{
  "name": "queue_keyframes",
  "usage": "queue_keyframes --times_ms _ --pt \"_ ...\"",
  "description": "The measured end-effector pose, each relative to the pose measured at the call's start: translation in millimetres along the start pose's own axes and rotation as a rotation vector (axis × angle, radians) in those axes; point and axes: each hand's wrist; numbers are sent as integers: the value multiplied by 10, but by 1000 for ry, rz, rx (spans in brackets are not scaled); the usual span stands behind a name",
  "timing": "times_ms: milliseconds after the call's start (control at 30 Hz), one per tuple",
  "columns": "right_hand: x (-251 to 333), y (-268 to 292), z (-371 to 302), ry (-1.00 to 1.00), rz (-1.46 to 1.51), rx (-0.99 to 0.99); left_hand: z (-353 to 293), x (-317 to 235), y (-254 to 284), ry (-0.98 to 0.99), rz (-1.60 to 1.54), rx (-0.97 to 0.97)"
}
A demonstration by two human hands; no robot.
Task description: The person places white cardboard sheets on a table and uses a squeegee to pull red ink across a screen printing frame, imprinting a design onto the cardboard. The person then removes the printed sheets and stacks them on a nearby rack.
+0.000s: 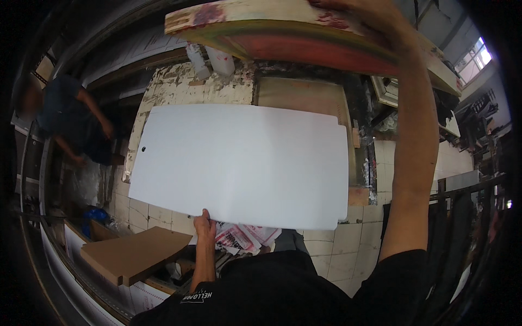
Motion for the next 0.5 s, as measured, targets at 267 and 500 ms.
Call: queue_keyframes --times_ms 267,500 --pt "276 99 111 -33 -120 43 1036 319 -433 113 371 -59" --pt "182 121 220 54 -76 61 1100 368 -720 15 153 -107"
Point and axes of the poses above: each hand's wrist, its own z-axis towards the middle knuckle, its own y-axis out of the back of the hand, x = y × z, and after that the axes turned 11 degrees about x, right-handed
